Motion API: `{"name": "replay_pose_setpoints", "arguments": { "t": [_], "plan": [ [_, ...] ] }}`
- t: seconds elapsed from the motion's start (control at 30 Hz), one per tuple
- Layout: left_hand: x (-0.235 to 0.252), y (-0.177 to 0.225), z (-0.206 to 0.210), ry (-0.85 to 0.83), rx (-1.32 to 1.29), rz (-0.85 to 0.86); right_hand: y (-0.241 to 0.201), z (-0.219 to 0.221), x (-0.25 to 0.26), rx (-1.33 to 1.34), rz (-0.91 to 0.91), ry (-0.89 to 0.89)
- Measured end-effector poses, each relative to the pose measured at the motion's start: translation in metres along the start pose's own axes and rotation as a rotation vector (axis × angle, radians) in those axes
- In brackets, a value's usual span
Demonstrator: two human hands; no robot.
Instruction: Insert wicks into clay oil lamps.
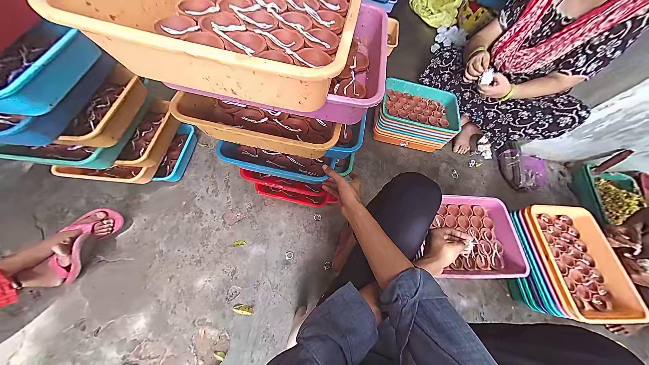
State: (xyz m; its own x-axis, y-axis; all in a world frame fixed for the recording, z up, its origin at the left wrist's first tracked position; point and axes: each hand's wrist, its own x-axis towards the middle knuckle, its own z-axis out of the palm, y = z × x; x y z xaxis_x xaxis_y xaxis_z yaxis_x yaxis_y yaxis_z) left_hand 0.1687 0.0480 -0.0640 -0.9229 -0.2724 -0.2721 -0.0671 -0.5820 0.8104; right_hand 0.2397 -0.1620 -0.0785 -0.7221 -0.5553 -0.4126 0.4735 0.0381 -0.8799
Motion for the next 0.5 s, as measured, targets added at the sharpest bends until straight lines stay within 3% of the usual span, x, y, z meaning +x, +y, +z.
{"name": "replay_pose_setpoints", "arguments": {
  "t": [0.23, 0.37, 0.43, 0.5],
  "plan": [
    [-0.025, 0.034, -0.001, -0.002, 0.006, -0.047, -0.011, 0.001, 0.004, 0.062, -0.011, -0.003],
    [-0.006, 0.012, -0.005, -0.004, -0.028, -0.016, -0.008, 0.000, 0.010, 0.099, -0.007, -0.004],
    [-0.012, 0.022, -0.002, 0.011, -0.028, -0.052, -0.004, -0.006, 0.002, 0.142, -0.164, -0.111],
    [-0.015, 0.028, -0.002, 0.026, -0.036, -0.068, -0.032, -0.011, -0.049, 0.162, -0.429, -0.275]
  ]
}}
